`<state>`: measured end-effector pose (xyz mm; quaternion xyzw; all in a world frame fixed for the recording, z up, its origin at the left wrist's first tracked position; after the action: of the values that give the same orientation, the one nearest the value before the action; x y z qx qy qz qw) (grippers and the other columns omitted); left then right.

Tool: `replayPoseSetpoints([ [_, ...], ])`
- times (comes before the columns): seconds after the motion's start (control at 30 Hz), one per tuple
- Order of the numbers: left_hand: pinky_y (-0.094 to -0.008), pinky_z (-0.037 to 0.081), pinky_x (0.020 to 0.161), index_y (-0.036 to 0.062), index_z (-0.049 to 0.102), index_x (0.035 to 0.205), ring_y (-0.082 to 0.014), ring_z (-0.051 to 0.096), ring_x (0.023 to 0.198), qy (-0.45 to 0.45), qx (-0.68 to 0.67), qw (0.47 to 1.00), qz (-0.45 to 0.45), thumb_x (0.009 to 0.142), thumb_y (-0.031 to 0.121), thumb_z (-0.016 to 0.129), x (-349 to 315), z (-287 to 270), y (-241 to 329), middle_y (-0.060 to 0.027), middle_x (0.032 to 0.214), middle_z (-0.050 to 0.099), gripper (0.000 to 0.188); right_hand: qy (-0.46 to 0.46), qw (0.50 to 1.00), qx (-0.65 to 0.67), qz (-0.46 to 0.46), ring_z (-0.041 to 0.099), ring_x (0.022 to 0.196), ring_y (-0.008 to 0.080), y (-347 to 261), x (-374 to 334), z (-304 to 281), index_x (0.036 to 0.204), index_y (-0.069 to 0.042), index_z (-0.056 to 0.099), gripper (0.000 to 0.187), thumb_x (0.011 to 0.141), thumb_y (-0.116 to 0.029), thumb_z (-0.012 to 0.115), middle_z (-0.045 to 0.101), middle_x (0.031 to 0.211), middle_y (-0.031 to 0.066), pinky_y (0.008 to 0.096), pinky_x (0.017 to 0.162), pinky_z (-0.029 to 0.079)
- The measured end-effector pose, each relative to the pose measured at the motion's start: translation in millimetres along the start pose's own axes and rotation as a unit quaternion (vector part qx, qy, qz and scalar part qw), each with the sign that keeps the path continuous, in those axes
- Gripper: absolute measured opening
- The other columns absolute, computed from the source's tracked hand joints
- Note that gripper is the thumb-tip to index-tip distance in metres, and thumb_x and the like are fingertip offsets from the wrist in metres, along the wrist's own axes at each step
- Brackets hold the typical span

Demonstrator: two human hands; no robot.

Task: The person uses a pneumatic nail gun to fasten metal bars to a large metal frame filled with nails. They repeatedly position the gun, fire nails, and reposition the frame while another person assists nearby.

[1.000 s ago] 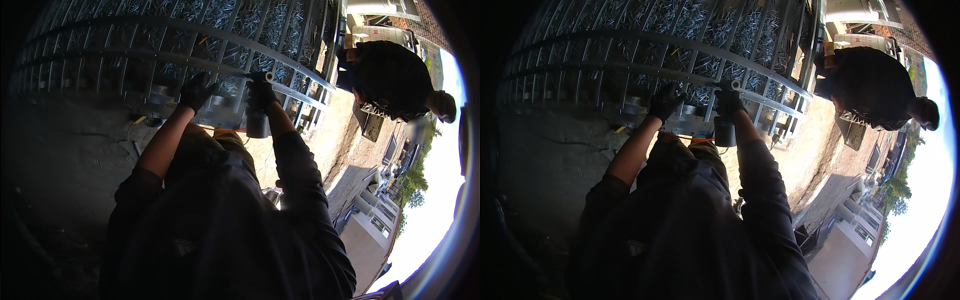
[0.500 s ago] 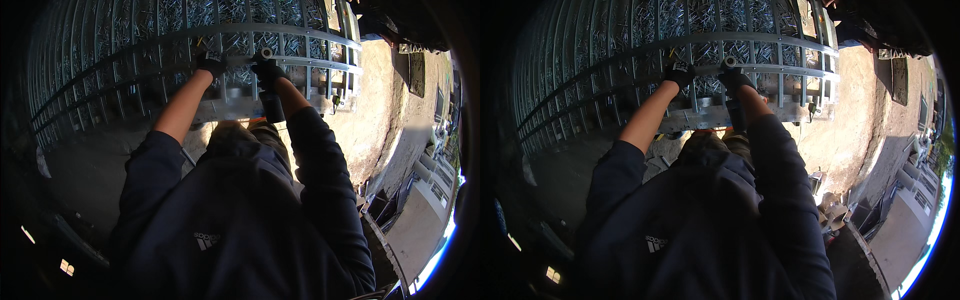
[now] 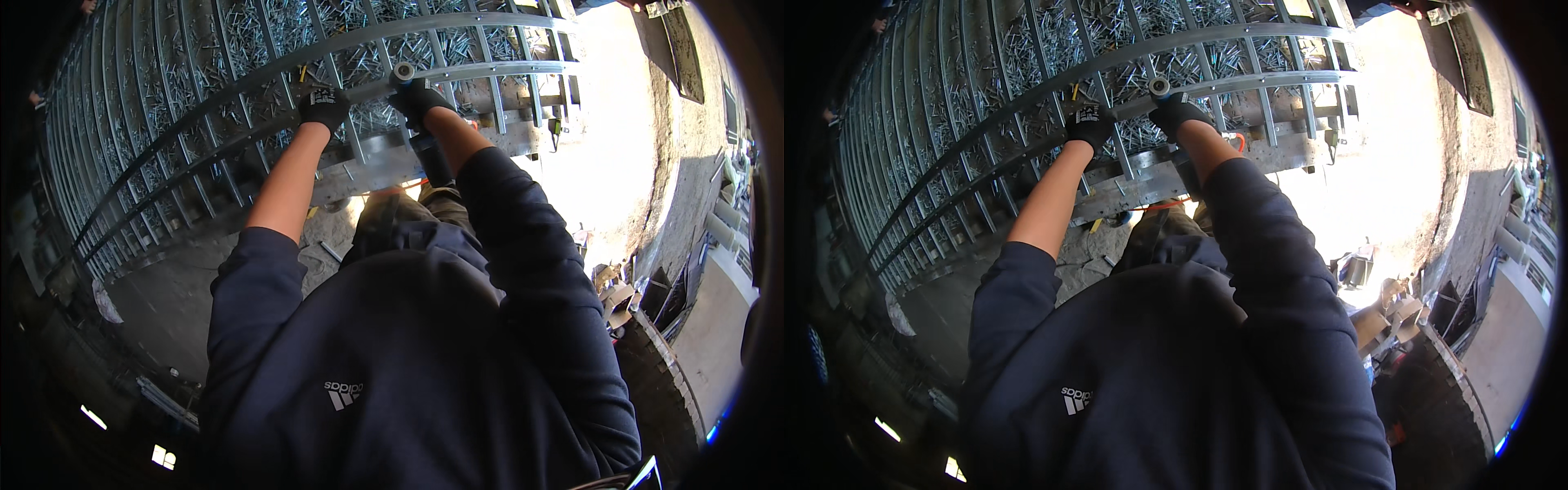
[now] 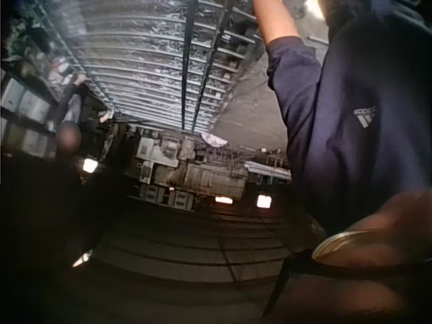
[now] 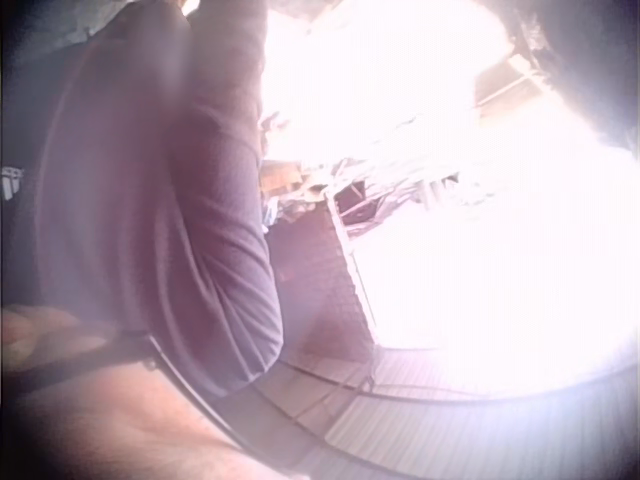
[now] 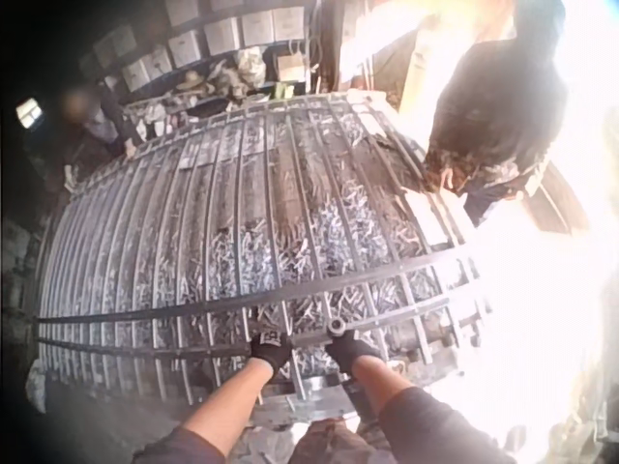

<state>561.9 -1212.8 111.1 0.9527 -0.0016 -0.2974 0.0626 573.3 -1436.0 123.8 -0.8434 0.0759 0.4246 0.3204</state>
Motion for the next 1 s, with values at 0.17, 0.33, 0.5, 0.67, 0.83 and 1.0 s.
replayPoseSetpoints([
  [0.17,-0.0531,0.055,0.095,0.0109,0.071,0.124,-0.0363,0.071,0.109,0.045,-0.110,0.992,-0.049,0.095,0.070,0.046,-13,19,-11,-0.0171,0.120,0.073,0.070,-0.012,0.999,0.022,0.036,0.074,0.076,0.0309,0,2,0,0.135,-0.005,0.051,0.063,0.088,-0.044,0.067,0.074,0.092,0.0208,0.0425,0.071,0.058],
  [0.33,-0.0386,0.050,0.098,0.0141,0.056,0.144,-0.0197,0.063,0.119,-0.174,-0.516,0.836,-0.069,0.088,0.059,0.074,-71,62,31,-0.0086,0.127,0.068,0.074,0.002,1.000,-0.018,-0.009,0.072,0.071,0.0288,-1,-4,2,0.136,-0.007,0.048,0.061,0.091,-0.044,0.066,0.072,0.087,0.0191,0.0420,0.068,0.058],
  [0.5,-0.0335,0.052,0.094,0.0098,0.050,0.146,-0.0137,0.062,0.118,-0.167,-0.896,0.407,0.056,0.097,0.035,0.073,-142,70,130,0.0006,0.130,0.065,0.059,-0.005,0.992,0.098,0.077,0.067,0.063,0.0240,-4,-8,0,0.131,-0.011,0.053,0.048,0.093,-0.036,0.070,0.065,0.076,0.0131,0.0396,0.054,0.056],
  [0.67,-0.0300,0.053,0.087,0.0042,0.067,0.122,-0.0120,0.066,0.103,-0.011,-0.885,0.459,0.077,0.097,0.025,0.073,-133,52,168,-0.0042,0.112,0.071,0.033,-0.025,0.995,0.080,0.062,0.068,0.070,0.0219,-5,4,0,0.129,-0.018,0.059,0.042,0.089,-0.025,0.074,0.065,0.088,0.0122,0.0385,0.061,0.059],
  [0.83,-0.0306,0.052,0.083,-0.0004,0.066,0.121,-0.0146,0.067,0.094,0.094,-0.872,0.478,0.042,0.085,0.009,0.079,-129,56,168,-0.0067,0.105,0.072,0.040,0.015,0.998,0.051,0.035,0.069,0.083,0.0209,6,25,6,0.133,-0.024,0.060,0.052,0.084,-0.021,0.075,0.065,0.097,0.0133,0.0385,0.073,0.058],
  [1.0,-0.0334,0.054,0.078,0.0014,0.065,0.109,-0.0193,0.067,0.089,0.083,-0.867,0.492,0.007,0.088,0.012,0.073,-136,55,165,-0.0079,0.097,0.069,0.025,0.026,0.989,0.086,0.115,0.070,0.077,0.0210,13,26,10,0.132,-0.025,0.062,0.050,0.084,-0.022,0.071,0.067,0.092,0.0125,0.0385,0.070,0.058],
])
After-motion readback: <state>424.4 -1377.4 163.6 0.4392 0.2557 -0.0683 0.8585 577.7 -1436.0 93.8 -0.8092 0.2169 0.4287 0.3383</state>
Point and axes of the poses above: each hand's wrist, its own x-axis towards the middle knuckle, its own z-axis out of the palm, y = z × x, the point moved 2 cm from there along x, towards the middle knuckle
